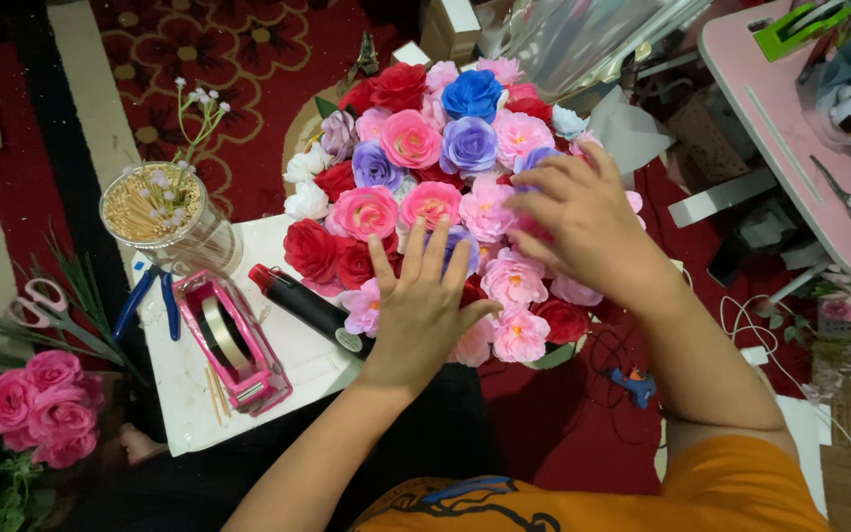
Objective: The person constructs a large floral arrangement by hand, taking artificial roses from a table and a pile on the floor and inserting them into a central base, then uses a wooden skewer and adhesive tape to prepare a single pink flower.
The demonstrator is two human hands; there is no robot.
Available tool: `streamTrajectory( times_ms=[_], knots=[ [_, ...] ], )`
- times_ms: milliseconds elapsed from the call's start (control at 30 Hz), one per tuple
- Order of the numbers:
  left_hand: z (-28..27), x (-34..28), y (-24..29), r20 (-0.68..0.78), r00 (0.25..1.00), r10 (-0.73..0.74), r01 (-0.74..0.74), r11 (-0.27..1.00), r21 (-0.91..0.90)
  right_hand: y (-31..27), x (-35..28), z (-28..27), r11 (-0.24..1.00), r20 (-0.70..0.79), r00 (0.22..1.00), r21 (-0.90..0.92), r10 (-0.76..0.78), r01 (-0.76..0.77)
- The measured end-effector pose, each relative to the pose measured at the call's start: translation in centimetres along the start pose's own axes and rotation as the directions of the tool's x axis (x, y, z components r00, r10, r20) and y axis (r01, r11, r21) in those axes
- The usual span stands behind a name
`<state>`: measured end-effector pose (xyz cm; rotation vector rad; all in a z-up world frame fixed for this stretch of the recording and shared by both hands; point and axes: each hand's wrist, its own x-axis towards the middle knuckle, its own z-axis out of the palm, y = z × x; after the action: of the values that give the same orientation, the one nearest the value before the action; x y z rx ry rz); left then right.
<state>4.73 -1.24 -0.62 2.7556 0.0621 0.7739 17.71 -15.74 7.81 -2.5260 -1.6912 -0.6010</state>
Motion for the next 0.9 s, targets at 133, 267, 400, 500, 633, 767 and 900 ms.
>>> streamTrajectory(
  times_ms=[133,267,400,500,633,767,900],
  knots=[
    [1.0,0.1,0.5,-0.02,0.999,0.041,-0.042,0.997,-0.069,-0.2,0.4,0.8,0.999,0.046,0.999,0.042,-0.026,0.024],
    [1.5,0.1,0.6,-0.016,0.998,0.061,-0.062,0.996,-0.062,-0.8,0.1,0.5,0.995,0.112,0.991,0.074,-0.079,0.071],
    [1.8,-0.1,0.7,-0.053,0.996,0.069,-0.071,0.997,-0.043,-0.7,0.0,-0.4,0.991,0.123,0.992,0.135,-0.042,0.025],
    [1.5,0.3,0.9,-0.093,0.99,0.103,-0.112,0.99,-0.09,-0.6,0.4,-0.2,0.992,0.119,0.988,0.095,-0.097,0.086],
    [2.6,0.0,0.8,-0.101,0.992,0.081,-0.087,0.994,-0.06,-0.1,-0.8,1.6,0.984,0.158,0.973,0.094,-0.167,0.153],
    [2.1,-0.1,1.1,-0.163,0.983,0.087,-0.107,0.987,-0.116,-0.6,-0.3,0.4,0.982,0.128,0.98,0.131,-0.152,0.135],
    [2.3,-0.3,0.8,-0.185,0.98,0.068,-0.108,0.971,-0.212,-0.4,-0.7,1.1,0.985,0.209,0.966,0.122,-0.149,0.126]
  ],
)
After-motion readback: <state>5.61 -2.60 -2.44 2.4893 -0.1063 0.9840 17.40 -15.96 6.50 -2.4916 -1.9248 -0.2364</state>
